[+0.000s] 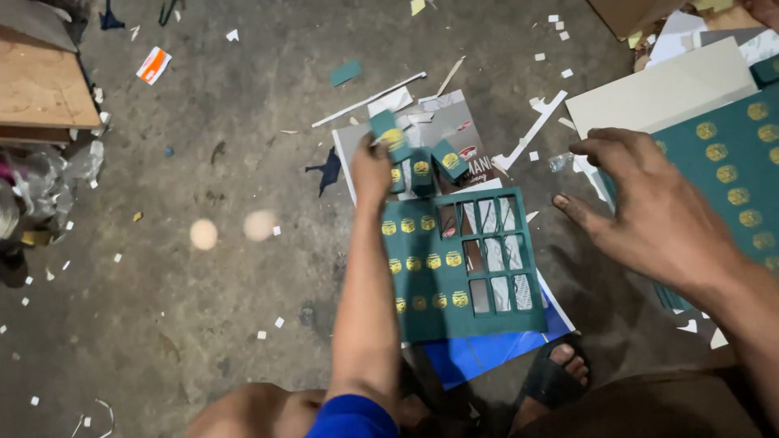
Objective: Assembling small green paper boxes and inserting them into a specialized cardboard organizer.
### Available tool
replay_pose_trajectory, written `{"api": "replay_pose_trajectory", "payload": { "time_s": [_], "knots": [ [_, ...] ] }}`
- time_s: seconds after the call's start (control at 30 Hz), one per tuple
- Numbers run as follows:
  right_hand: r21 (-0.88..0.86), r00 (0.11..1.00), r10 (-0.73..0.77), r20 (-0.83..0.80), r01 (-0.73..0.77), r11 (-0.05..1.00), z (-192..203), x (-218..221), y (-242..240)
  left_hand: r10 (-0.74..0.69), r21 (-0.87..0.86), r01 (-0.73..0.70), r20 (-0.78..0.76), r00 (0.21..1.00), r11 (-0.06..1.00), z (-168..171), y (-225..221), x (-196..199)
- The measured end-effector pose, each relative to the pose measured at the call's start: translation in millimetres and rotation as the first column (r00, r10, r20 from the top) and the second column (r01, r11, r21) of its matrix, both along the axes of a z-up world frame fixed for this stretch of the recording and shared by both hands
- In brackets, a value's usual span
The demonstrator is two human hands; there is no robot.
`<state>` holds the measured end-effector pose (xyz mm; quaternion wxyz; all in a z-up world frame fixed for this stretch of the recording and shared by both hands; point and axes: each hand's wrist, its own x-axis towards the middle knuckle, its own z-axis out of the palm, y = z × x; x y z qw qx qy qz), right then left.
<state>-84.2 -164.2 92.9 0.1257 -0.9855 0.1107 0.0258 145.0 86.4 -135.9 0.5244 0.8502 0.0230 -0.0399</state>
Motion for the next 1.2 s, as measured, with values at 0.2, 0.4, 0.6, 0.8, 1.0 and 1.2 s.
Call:
{"api": "replay_pose_trajectory", "payload": {
  "time_s": [0.2,0.4,0.6,0.8,1.0,1.2],
  "knots": [
    [0.103,0.976,-0.130,-0.173,0.149,0.983,15.9,-0.3,-1.3,0.010,0.149,0.006,-0.105,0.994,0.989,-101.6,36.0,16.8],
    [0.174,0.987,-0.009,-0.157,0.036,0.984,6.9,1.5,-5.5,0.010,0.297,0.073,-0.267,0.964,0.952,-97.1,18.7,4.1],
    [0.232,0.974,-0.050,-0.223,0.103,0.967,10.5,8.2,-6.5,-0.015,0.344,0.063,-0.141,0.990,0.937,-154.8,19.9,18.0],
    [0.237,0.951,-0.082,-0.299,0.157,0.959,12.1,14.2,-6.7,-0.012,0.398,0.067,-0.139,0.990,0.915,-149.0,17.9,15.7],
    [0.247,0.997,0.068,-0.031,-0.058,0.967,5.3,12.9,-13.4,0.039,0.491,0.037,-0.144,0.989,0.870,-170.0,19.0,18.7],
    [0.340,0.995,0.085,0.061,-0.101,0.935,-18.0,-0.6,-29.3,0.057,0.476,-0.003,-0.099,0.993,0.879,-172.8,19.7,25.2]
  ]
}}
